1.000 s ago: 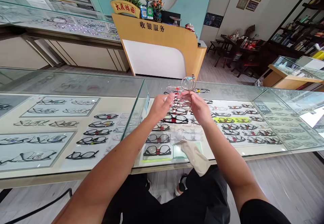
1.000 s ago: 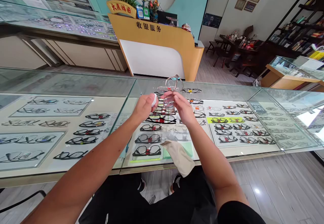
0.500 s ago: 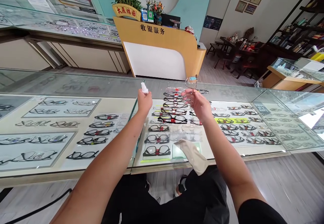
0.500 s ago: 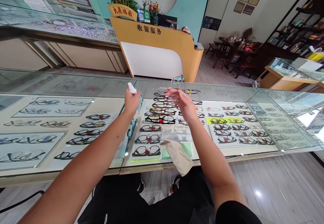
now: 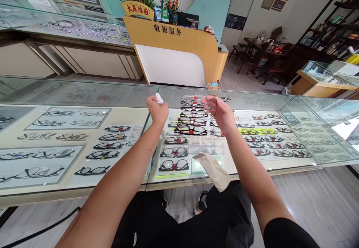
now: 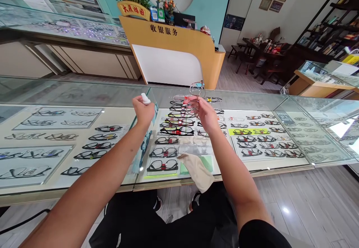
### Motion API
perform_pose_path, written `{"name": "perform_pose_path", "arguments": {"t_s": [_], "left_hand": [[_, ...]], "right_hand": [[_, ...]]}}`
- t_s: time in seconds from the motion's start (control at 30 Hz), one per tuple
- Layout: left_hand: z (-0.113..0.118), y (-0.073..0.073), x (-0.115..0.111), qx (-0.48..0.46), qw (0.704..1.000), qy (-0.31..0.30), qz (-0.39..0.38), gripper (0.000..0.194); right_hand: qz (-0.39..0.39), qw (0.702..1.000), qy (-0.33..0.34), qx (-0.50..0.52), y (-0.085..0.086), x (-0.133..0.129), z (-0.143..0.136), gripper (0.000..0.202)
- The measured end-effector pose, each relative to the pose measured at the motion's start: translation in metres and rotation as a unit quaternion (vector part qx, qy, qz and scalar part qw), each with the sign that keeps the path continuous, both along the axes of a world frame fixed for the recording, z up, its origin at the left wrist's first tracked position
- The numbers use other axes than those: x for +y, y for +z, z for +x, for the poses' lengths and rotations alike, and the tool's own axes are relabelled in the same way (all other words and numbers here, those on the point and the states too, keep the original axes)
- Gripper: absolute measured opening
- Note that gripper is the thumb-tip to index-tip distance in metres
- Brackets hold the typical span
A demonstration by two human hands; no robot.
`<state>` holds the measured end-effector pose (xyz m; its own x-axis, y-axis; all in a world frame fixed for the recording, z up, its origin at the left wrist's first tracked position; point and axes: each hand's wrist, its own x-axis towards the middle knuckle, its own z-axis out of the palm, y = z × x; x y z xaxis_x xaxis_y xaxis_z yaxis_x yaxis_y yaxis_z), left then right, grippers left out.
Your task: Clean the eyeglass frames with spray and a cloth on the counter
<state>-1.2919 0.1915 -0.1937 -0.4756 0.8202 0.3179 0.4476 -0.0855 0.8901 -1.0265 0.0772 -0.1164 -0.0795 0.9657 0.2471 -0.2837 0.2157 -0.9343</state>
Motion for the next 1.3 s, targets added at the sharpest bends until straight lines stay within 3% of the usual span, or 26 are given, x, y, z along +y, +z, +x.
{"name": "perform_pose_path", "arguments": {"t_s": [0.07, 0.13, 0.23, 0.3, 0.37, 0.43, 0.47, 0.53, 0.63, 0.73, 0.8, 0.93, 1.13, 1.3], "left_hand": [[0.004, 0.015, -0.013, 0.026, 0.994, 0.048, 0.094, 0.062], [0.013, 0.032, -0.031, 0.069, 0.973, 0.043, 0.217, 0.067], [0.035, 0.054, -0.072, 0.116, 0.939, -0.035, 0.323, 0.061], [0.053, 0.064, -0.102, 0.154, 0.911, -0.16, 0.346, 0.04], [0.07, 0.068, -0.129, 0.209, 0.858, -0.374, 0.282, 0.015], [0.084, 0.067, -0.151, 0.269, 0.76, -0.568, 0.163, 0.008], [0.09, 0.064, -0.159, 0.299, 0.708, -0.63, 0.114, 0.009], [0.099, 0.058, -0.169, 0.35, 0.627, -0.694, 0.044, 0.026], [0.106, 0.048, -0.176, 0.39, 0.577, -0.717, -0.018, 0.044], [0.108, 0.046, -0.176, 0.396, 0.565, -0.721, -0.063, 0.027], [0.107, 0.049, -0.173, 0.37, 0.562, -0.736, -0.079, 0.027], [0.098, 0.062, -0.159, 0.212, 0.577, -0.778, -0.126, 0.034], [0.073, 0.077, -0.132, -0.092, 0.668, -0.722, -0.155, 0.034], [0.062, 0.075, -0.116, -0.225, 0.731, -0.627, -0.144, 0.035]], "right_hand": [[0.002, 1.0, -0.009, 0.001, 0.0, 0.001, 0.003, 0.04], [0.007, 1.0, -0.019, 0.01, 0.001, 0.003, 0.007, 0.036], [0.012, 0.999, -0.03, 0.019, 0.002, 0.005, 0.012, 0.034], [0.011, 0.999, -0.035, 0.016, 0.003, 0.006, 0.015, 0.035], [0.012, 0.999, -0.038, 0.012, 0.004, 0.007, 0.016, 0.038], [0.013, 0.999, -0.04, 0.006, 0.004, 0.008, 0.017, 0.04], [0.013, 0.999, -0.042, 0.002, 0.004, 0.008, 0.017, 0.041], [0.012, 0.999, -0.043, -0.002, 0.003, 0.01, 0.017, 0.042], [0.021, 0.999, -0.034, 0.013, 0.0, 0.011, 0.018, 0.04], [0.023, 0.999, -0.026, 0.02, 0.0, 0.011, 0.019, 0.038], [0.016, 0.999, -0.028, 0.015, 0.001, 0.01, 0.019, 0.039], [-0.002, 0.999, -0.044, -0.004, 0.003, 0.01, 0.017, 0.043], [-0.01, 1.0, -0.029, 0.002, 0.001, 0.01, 0.016, 0.039], [-0.014, 1.0, -0.001, 0.012, 0.0, 0.008, 0.013, 0.038]]}}
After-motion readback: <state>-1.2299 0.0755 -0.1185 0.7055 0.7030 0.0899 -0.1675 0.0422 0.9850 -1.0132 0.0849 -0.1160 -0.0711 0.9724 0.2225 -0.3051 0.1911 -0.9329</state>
